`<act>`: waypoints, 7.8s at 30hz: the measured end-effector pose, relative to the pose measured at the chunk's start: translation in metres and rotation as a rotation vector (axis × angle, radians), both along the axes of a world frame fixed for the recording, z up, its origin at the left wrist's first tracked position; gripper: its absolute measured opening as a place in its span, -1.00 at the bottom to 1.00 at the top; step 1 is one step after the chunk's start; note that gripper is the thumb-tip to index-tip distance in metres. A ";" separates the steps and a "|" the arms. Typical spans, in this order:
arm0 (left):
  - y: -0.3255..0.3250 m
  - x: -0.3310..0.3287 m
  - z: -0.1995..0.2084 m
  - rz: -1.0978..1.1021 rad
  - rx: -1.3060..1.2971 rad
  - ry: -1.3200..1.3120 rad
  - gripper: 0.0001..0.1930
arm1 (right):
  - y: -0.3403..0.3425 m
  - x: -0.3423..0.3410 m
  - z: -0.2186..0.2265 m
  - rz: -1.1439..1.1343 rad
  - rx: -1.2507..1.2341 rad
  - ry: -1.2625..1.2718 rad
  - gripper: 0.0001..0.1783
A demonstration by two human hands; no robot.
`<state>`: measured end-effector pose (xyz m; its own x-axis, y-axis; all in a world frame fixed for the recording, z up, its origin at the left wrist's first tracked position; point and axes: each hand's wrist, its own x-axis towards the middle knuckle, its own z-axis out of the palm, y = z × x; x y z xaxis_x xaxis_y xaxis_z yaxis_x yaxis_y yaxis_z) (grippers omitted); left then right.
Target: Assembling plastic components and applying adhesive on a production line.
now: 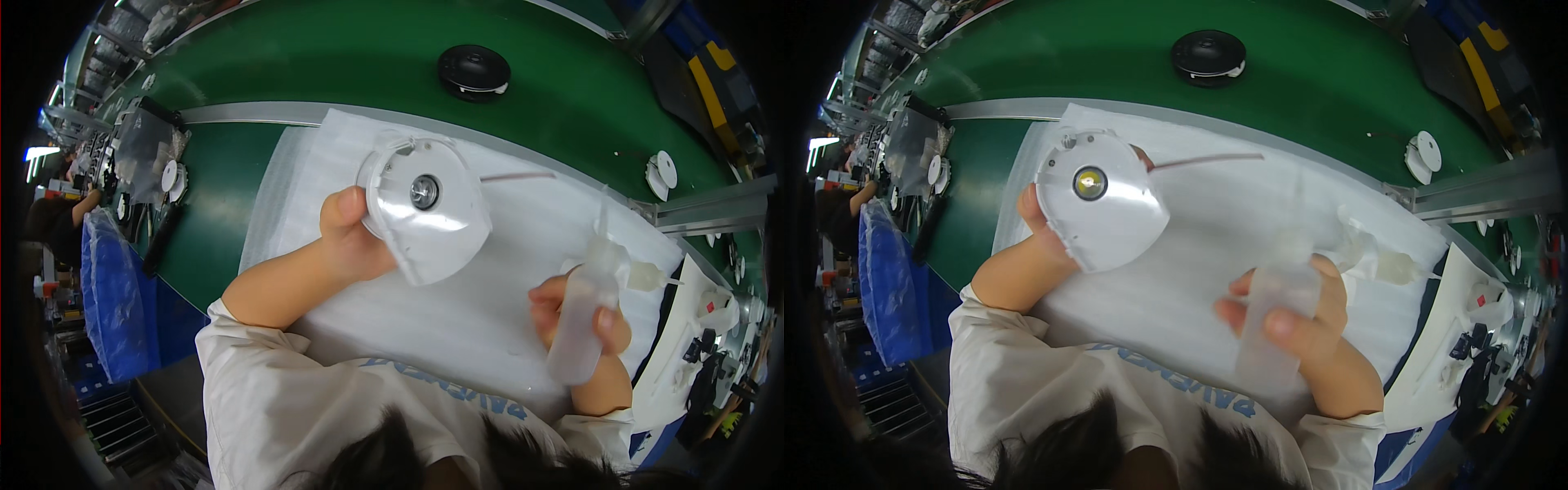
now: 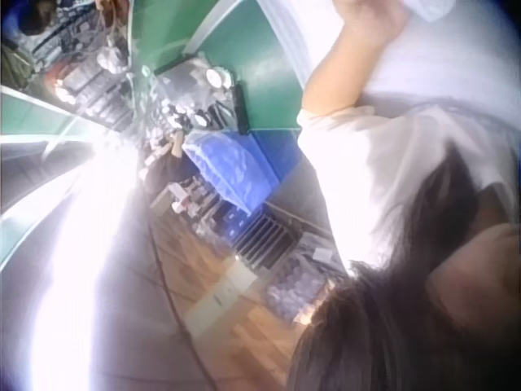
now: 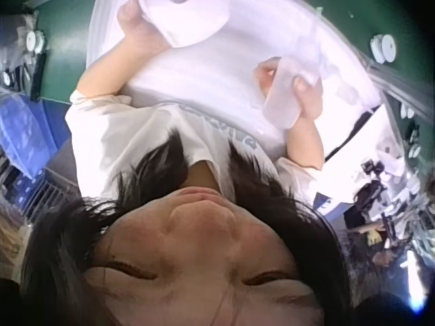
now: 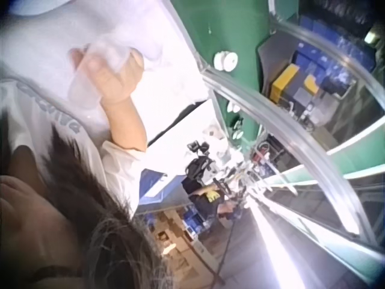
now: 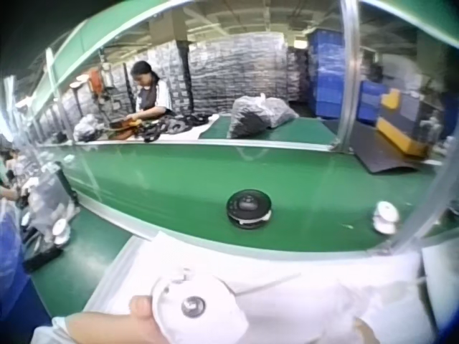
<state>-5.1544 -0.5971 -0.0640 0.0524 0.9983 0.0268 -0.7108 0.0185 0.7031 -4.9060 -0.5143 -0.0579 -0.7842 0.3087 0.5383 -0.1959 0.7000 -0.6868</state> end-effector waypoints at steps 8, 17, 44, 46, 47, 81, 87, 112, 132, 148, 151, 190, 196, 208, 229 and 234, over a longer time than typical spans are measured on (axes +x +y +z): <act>-0.004 -0.070 -0.019 -0.416 0.306 -0.428 -0.17 | -0.005 -0.105 -0.009 -0.329 0.045 0.284 -0.26; -0.010 -0.190 0.027 0.245 0.278 0.293 -0.16 | -0.011 -0.204 -0.018 -0.522 0.033 0.172 -0.39; -0.162 -0.728 0.034 0.689 -1.139 2.060 -0.40 | -0.049 -0.498 -0.041 -0.228 -0.001 0.173 -0.51; -0.196 -0.777 0.031 0.671 -1.142 1.910 -0.34 | -0.055 -0.496 -0.033 -0.250 -0.537 -0.146 -0.61; -0.197 -0.793 0.033 0.570 -1.329 1.881 -0.31 | -0.058 -0.497 -0.027 -0.249 -0.530 -0.153 -0.61; -0.096 -0.867 -0.013 0.759 1.309 1.503 -0.51 | -0.136 -0.874 0.065 -0.204 -0.129 0.326 -0.31; -0.124 -0.946 -0.010 0.764 1.359 1.531 -0.58 | -0.149 -0.965 0.062 -0.114 -0.015 0.318 -0.33; -0.178 -1.354 0.008 0.864 1.371 1.577 -0.41 | -0.214 -1.398 0.073 -0.326 0.254 0.355 -0.60; -0.212 -1.617 0.014 0.788 0.982 1.410 -0.42 | -0.246 -1.660 0.068 -0.297 0.350 0.359 -0.66; -0.228 -1.781 0.022 0.513 0.740 1.275 -0.17 | -0.266 -1.814 0.073 -0.320 0.320 0.300 -0.53; -0.232 -1.795 0.025 0.513 0.728 1.281 -0.17 | -0.265 -1.831 0.071 -0.313 0.343 0.303 -0.53; -0.252 -1.887 0.039 0.132 0.038 0.510 -0.42 | -0.268 -1.936 0.073 -0.291 0.184 0.350 -0.45; -0.255 -1.889 0.039 0.115 0.034 0.498 -0.43 | -0.270 -1.935 0.076 -0.282 0.225 0.244 -0.45; -0.255 -1.889 0.043 0.086 0.021 0.503 -0.47 | -0.268 -1.940 0.075 -0.305 0.346 0.263 -0.56; -0.250 -1.894 0.049 0.099 -0.086 0.391 -0.55 | -0.270 -1.944 0.071 -0.306 0.390 0.261 -0.51; -0.250 -1.896 0.048 0.115 -0.087 0.360 -0.57 | -0.270 -1.945 0.071 -0.290 0.368 0.278 -0.56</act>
<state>-7.0500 -0.8473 -0.0160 -0.0691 0.9959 -0.0577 -0.4199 0.0235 0.9072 -6.8508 -0.7839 0.0131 -0.5072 0.2435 0.8267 -0.0986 0.9366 -0.3363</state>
